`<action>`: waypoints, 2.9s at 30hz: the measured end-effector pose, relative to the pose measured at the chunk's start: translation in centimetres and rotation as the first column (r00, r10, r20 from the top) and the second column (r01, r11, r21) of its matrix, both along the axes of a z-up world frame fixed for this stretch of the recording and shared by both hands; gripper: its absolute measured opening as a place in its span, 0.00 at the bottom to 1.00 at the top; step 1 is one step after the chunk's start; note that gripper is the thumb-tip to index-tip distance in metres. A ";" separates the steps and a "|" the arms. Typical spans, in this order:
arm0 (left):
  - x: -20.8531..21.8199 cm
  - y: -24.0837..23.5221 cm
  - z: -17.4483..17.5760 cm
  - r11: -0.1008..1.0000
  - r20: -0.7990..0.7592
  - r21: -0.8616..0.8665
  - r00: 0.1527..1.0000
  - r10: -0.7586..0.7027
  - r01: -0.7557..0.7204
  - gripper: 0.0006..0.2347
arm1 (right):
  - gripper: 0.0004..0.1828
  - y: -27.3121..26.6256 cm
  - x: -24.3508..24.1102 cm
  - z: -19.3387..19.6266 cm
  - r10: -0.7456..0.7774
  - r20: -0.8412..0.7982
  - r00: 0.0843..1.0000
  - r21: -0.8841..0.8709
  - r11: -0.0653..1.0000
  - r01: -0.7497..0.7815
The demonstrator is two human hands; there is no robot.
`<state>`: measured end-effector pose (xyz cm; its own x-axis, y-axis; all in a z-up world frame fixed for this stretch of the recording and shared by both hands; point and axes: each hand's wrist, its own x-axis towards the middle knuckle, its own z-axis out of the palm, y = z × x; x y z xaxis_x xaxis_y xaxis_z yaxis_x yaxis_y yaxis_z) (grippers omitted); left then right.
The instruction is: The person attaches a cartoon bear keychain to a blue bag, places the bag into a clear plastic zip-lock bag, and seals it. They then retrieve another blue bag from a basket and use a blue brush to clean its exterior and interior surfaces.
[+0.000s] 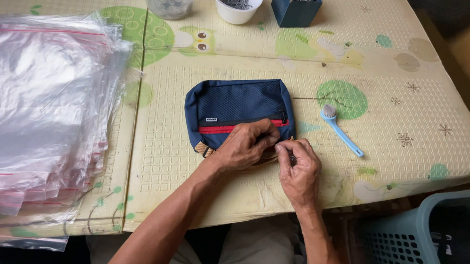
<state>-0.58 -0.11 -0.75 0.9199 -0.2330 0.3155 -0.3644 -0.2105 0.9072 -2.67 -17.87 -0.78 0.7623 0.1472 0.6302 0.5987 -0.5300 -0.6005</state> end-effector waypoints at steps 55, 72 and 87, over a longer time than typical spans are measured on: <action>31.4 25.5 14.9 0.335 -0.083 0.907 0.673 0.735 -0.254 0.25 | 0.03 -0.5 2.4 -7.8 -0.270 -0.185 0.945 -0.071 0.963 0.261; 37.7 30.2 8.5 0.275 -0.207 0.961 0.655 0.727 -0.001 0.13 | 0.03 -3.7 3.4 -14.9 -0.239 -0.252 0.938 -0.130 0.969 0.212; 28.7 28.5 14.9 0.485 0.289 0.618 0.752 0.592 -0.619 0.18 | 0.03 -0.4 2.5 -4.9 -0.142 -0.072 0.987 -0.041 0.989 0.140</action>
